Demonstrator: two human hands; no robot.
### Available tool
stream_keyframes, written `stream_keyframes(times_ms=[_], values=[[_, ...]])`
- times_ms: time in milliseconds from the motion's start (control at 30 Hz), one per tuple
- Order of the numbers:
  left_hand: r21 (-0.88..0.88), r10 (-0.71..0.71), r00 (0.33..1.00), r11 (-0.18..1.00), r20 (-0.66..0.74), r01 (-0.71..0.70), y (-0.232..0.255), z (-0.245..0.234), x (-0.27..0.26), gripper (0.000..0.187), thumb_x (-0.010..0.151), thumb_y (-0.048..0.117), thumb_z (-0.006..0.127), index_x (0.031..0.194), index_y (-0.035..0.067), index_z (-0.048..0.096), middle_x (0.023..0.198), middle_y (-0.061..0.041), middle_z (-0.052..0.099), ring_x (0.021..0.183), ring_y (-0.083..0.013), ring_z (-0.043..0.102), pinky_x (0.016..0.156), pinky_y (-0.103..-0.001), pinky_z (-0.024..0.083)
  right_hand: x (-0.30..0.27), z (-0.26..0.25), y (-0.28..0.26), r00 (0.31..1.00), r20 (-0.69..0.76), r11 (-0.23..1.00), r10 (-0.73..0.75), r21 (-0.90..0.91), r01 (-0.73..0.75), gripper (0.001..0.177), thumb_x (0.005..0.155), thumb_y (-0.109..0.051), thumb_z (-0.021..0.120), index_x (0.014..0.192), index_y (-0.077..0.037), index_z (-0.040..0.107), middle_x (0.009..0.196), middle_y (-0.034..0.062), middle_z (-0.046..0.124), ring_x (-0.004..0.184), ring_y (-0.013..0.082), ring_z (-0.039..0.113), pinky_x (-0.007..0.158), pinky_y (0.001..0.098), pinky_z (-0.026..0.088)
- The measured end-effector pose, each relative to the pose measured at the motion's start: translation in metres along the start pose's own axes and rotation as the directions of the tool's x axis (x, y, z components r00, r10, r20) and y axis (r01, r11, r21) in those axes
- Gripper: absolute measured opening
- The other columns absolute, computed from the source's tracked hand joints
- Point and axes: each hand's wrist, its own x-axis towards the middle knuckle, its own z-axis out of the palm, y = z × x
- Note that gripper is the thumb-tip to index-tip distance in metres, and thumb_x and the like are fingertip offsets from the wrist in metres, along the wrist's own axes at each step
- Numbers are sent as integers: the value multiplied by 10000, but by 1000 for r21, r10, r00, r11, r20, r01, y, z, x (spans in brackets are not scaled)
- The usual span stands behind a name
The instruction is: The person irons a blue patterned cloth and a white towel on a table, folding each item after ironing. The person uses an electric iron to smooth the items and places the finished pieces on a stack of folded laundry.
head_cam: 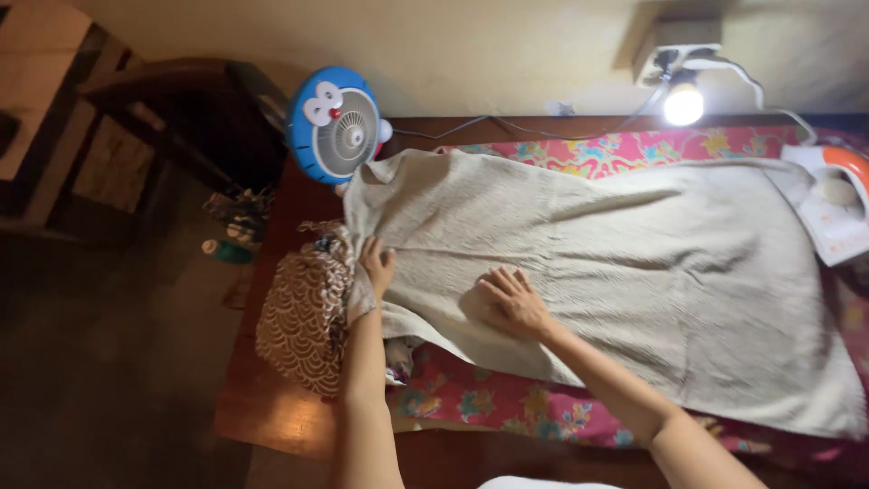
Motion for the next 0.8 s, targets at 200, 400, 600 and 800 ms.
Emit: stream_keyframes(times_ms=[200,400,600,800], values=[[354,-123,992,930,37,102,63,1,9,562,760,251,773,1286,98,650,1299,-276,614,1263,-471,573,1046,-576,453,-22,-67,157,860,-503,987,84,-76,-141,195,975,-142,585,1130,-138,702,1109,113,708,1018,327,694,903,452,541],[-111,58,971,993,232,-32,190,89,35,435,880,191,708,1296,81,649,1364,-255,588,1253,-426,591,1041,-489,479,7,-99,328,822,-459,856,337,-215,-470,212,1044,-310,547,1190,-286,699,1101,-27,706,1033,212,700,892,389,543],[-159,54,904,987,424,16,261,137,87,314,973,111,561,1268,68,659,1384,-246,581,1246,-396,615,1025,-466,513,44,-121,375,818,-120,797,563,-185,-576,363,985,-264,550,1340,-286,621,1240,72,655,1132,319,680,908,519,585],[-30,-14,875,999,484,32,223,213,139,285,1012,126,521,1245,91,681,1393,-198,608,1262,-342,630,1056,-418,509,62,-123,395,696,154,691,701,-389,-610,285,845,-451,631,1093,-459,771,1131,-5,763,1061,304,747,901,499,605]])
